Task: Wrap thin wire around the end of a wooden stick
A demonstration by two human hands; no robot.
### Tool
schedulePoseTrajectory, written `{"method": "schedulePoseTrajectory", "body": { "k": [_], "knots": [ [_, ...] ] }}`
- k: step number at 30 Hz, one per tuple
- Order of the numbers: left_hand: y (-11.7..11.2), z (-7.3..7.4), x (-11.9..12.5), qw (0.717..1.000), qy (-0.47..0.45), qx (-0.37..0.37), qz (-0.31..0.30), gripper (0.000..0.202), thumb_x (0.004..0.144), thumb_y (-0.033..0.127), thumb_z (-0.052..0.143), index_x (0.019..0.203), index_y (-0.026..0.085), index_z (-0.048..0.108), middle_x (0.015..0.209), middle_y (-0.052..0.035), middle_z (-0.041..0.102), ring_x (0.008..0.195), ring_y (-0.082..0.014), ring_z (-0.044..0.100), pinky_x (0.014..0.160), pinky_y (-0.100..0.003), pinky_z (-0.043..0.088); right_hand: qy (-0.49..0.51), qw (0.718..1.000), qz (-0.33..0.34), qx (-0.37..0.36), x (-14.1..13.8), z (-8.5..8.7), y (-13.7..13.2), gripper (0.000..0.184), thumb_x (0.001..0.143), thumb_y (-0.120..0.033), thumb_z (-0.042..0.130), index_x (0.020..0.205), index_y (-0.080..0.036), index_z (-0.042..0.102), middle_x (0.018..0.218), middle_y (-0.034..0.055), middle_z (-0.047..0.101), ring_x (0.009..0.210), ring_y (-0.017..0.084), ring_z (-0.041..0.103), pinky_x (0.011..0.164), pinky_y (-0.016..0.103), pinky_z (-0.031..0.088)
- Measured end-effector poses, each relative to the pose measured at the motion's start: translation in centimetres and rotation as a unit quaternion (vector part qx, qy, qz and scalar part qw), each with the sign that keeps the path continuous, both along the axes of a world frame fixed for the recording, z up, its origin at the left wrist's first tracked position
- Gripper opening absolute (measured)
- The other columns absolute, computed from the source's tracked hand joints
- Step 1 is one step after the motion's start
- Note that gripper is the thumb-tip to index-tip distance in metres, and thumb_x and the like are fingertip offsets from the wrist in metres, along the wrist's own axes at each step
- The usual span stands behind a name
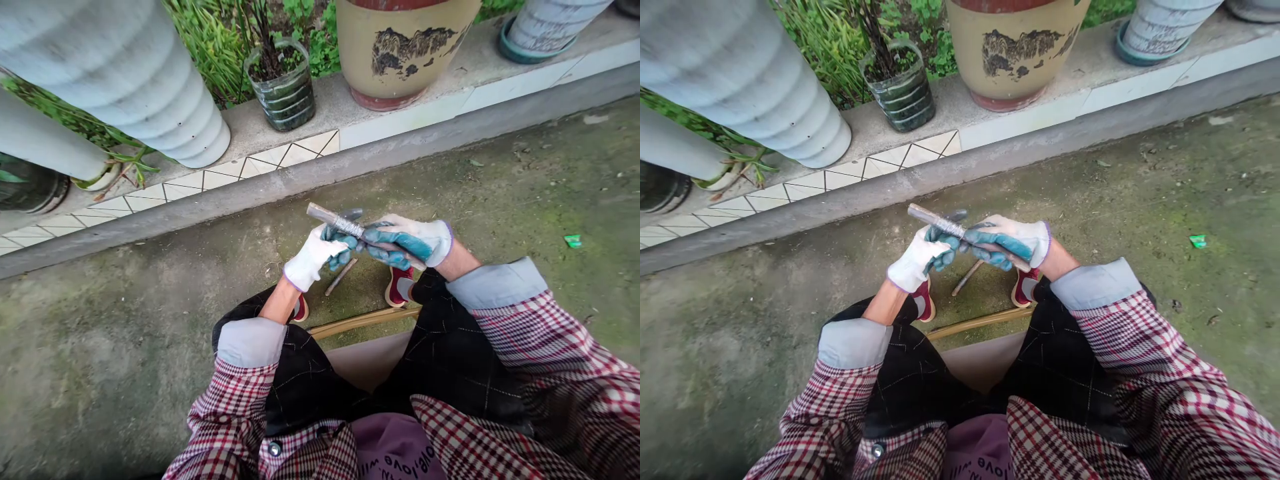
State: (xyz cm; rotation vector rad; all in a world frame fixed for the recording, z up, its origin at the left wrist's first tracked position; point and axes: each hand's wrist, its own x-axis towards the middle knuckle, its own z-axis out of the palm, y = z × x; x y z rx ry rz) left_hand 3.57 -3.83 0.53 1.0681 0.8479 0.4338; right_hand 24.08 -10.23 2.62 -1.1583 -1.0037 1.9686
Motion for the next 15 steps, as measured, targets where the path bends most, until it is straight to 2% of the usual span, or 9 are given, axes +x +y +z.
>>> {"method": "schedulePoseTrajectory", "body": {
  "k": [1, 3, 5, 7, 8, 11, 15],
  "knots": [
    [0.0, 0.4, -0.3, 1.0, -0.016, -0.01, -0.004, 0.046, 0.06, 0.028, 0.071, 0.104, 0.016, 0.067, 0.059, 0.0083, 0.06, 0.039, -0.0044, 0.043, 0.038, -0.018, 0.031, 0.017, 1.0, 0.006, -0.008, -0.3, 0.1, -0.1, 0.036, 0.089, -0.051, 0.071, 0.086, -0.015, 0.064, 0.055, -0.0062, 0.048, 0.036, 0.005, 0.035, 0.029, 0.019, 0.028],
    [0.0, 0.8, -0.5, 1.0, -0.016, -0.002, 0.013, 0.046, 0.057, 0.026, 0.072, 0.102, 0.014, 0.068, 0.058, 0.008, 0.06, 0.039, -0.0042, 0.044, 0.037, -0.017, 0.029, 0.016, 1.0, 0.003, -0.015, -1.2, 0.0, -0.1, 0.039, 0.091, -0.054, 0.068, 0.08, -0.017, 0.059, 0.055, -0.0054, 0.05, 0.035, 0.005, 0.036, 0.029, 0.019, 0.027],
    [0.2, 0.8, -0.3, 0.999, 0.022, 0.028, 0.038, 0.038, 0.058, 0.028, 0.072, 0.093, 0.014, 0.068, 0.057, 0.0061, 0.061, 0.038, -0.0047, 0.044, 0.036, -0.017, 0.029, -0.029, 0.999, -0.04, 0.003, -1.9, -0.6, 0.2, 0.038, 0.093, -0.053, 0.065, 0.082, -0.017, 0.06, 0.058, -0.0041, 0.055, 0.037, 0.007, 0.042, 0.03, 0.019, 0.033],
    [0.3, 0.4, 0.4, 0.994, 0.069, 0.061, 0.064, 0.028, 0.058, 0.031, 0.073, 0.08, 0.015, 0.065, 0.049, 0.0063, 0.056, 0.036, -0.0056, 0.041, 0.034, -0.018, 0.028, -0.103, 0.987, -0.11, 0.05, -2.2, -1.3, 0.6, 0.035, 0.093, -0.046, 0.066, 0.078, -0.016, 0.059, 0.059, -0.0042, 0.056, 0.04, 0.006, 0.045, 0.035, 0.018, 0.038],
    [0.3, 0.2, 0.8, 0.992, 0.078, 0.064, 0.071, 0.028, 0.057, 0.032, 0.074, 0.077, 0.015, 0.064, 0.048, 0.0063, 0.055, 0.036, -0.0061, 0.041, 0.034, -0.019, 0.028, -0.133, 0.981, -0.123, 0.07, -2.1, -1.7, 0.6, 0.031, 0.092, -0.042, 0.068, 0.078, -0.016, 0.058, 0.061, -0.0045, 0.057, 0.042, 0.005, 0.047, 0.037, 0.017, 0.04],
    [-0.3, -0.5, 1.8, 0.99, 0.087, 0.066, 0.086, 0.029, 0.054, 0.034, 0.076, 0.072, 0.016, 0.062, 0.046, 0.0062, 0.053, 0.036, -0.007, 0.04, 0.033, -0.02, 0.028, -0.18, 0.971, -0.121, 0.102, -1.7, -2.4, 0.1, 0.019, 0.095, -0.031, 0.063, 0.084, -0.016, 0.06, 0.068, -0.0035, 0.062, 0.048, 0.007, 0.053, 0.041, 0.017, 0.044],
    [-2.0, -1.3, 2.2, 0.989, 0.085, 0.063, 0.103, 0.03, 0.052, 0.035, 0.077, 0.069, 0.018, 0.059, 0.046, 0.0065, 0.051, 0.036, -0.0069, 0.039, 0.033, -0.02, 0.027, -0.208, 0.963, -0.126, 0.115, -1.8, -2.8, -1.9, 0.02, 0.099, -0.034, 0.053, 0.096, -0.016, 0.063, 0.074, -0.0024, 0.064, 0.052, 0.009, 0.055, 0.046, 0.02, 0.046]
  ]
}}
